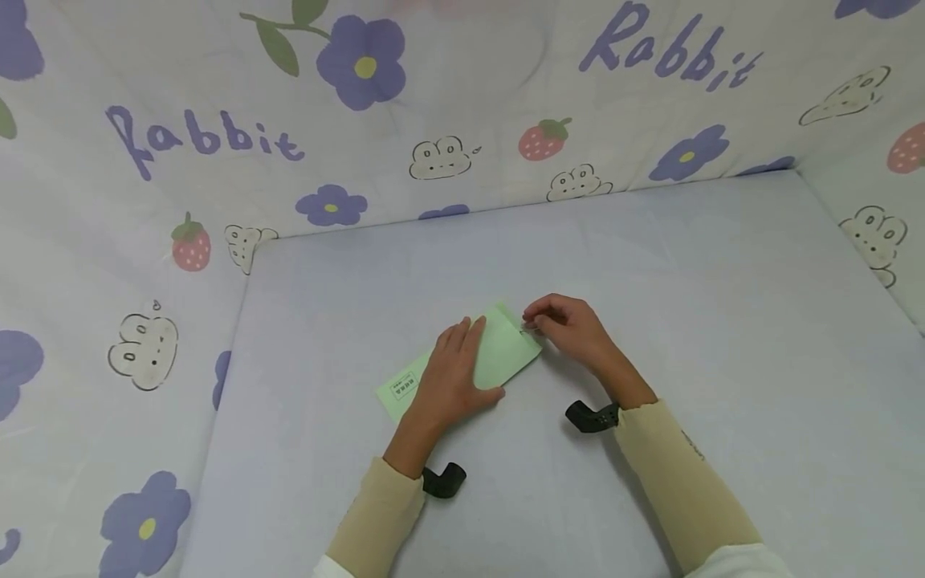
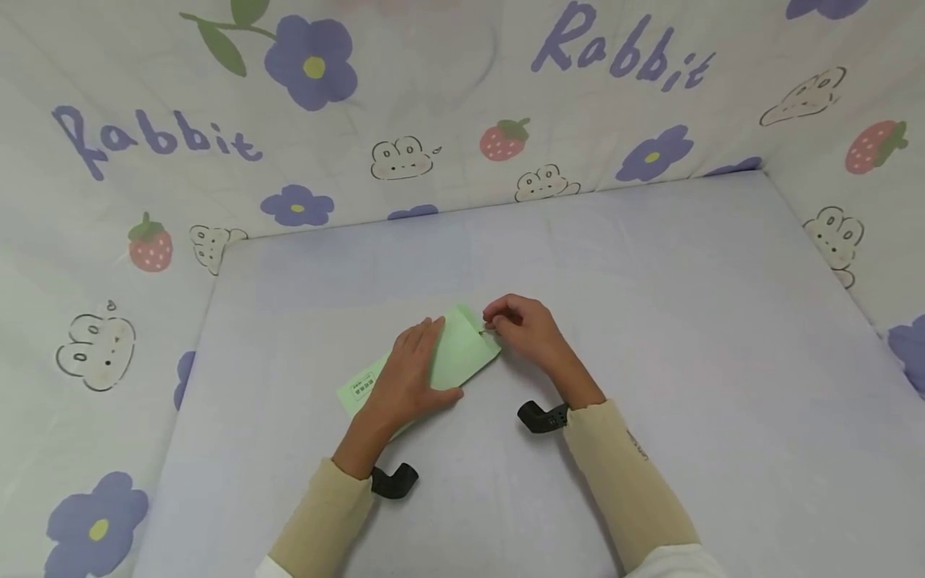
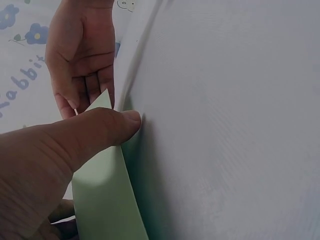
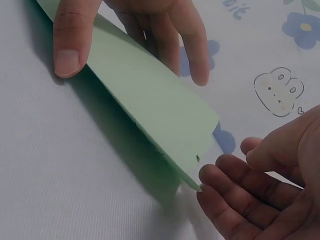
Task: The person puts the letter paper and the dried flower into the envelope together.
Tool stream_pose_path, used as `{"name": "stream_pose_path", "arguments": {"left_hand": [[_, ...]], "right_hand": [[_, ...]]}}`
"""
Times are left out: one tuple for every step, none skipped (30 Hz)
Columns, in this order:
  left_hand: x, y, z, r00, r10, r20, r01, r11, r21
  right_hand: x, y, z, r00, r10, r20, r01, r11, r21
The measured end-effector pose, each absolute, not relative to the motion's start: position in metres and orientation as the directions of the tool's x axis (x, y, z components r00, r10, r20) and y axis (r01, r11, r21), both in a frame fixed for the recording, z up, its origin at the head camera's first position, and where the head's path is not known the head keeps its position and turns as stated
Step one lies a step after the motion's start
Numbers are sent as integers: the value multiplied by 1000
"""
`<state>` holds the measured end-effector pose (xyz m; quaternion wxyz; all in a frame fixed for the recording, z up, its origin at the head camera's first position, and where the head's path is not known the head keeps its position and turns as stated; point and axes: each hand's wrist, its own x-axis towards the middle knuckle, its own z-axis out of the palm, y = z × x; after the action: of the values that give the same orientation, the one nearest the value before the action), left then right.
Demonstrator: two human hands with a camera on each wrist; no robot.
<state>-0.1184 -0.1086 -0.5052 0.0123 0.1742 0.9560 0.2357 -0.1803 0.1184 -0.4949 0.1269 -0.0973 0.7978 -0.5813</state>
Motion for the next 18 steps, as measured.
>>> {"name": "stream_pose_path", "arguments": {"left_hand": [[-119,-109,-505,-938,341,61,330,827,456],[-119,-109,-506,-937,343,64,333,825,457],[-119,-109,-506,-936,345,66,336,824,456],[-119,-109,-506,-936,346,68,337,823,457],[-119,-109,-506,-936,346,70,338,822,458],[-119,-109,-506,-936,344,69,336,823,458],[-119,-109,-505,-937,343,67,334,824,457],[-119,-109,-505,-938,341,65,332,824,459],[-119,-109,-505,-939,339,62,329,825,459],[-119,-109,-505,-939,338,59,326,826,459],[-119,-109,-505,-940,336,56,323,828,459],[-119,-109,-505,-941,336,51,321,830,456],[-119,-109,-504,-941,336,48,321,832,453],[-119,-109,-504,-941,335,46,319,834,450],[-118,-109,-504,-941,334,46,319,836,447],[-118,-110,-504,-943,330,45,315,839,443],[-118,-110,-503,-945,325,44,310,842,441],[-118,-111,-503,-947,317,45,304,846,438]], "right_hand": [[-180,117,-495,-947,-307,-89,-9,304,-953],[-181,116,-494,-946,-312,-90,-9,303,-953],[-181,115,-494,-944,-318,-84,-17,303,-953],[-181,115,-495,-942,-325,-80,-23,303,-953],[-181,113,-495,-940,-332,-76,-29,301,-953],[-179,111,-490,-937,-340,-78,-31,303,-953],[-180,110,-491,-935,-346,-74,-38,305,-952],[-179,109,-491,-933,-352,-71,-43,307,-951],[-179,108,-491,-932,-356,-69,-49,310,-950],[-179,107,-491,-932,-356,-72,-47,316,-948],[-179,106,-491,-931,-358,-73,-49,320,-946],[-178,105,-491,-931,-358,-76,-49,327,-944],[-180,106,-496,-932,-355,-73,-53,332,-942],[-180,106,-496,-932,-355,-72,-54,334,-941],[-179,107,-496,-932,-354,-70,-57,335,-941],[-179,108,-497,-933,-352,-68,-58,336,-940],[-179,109,-498,-934,-351,-64,-59,330,-942],[-179,110,-499,-936,-347,-61,-56,319,-946]]}}
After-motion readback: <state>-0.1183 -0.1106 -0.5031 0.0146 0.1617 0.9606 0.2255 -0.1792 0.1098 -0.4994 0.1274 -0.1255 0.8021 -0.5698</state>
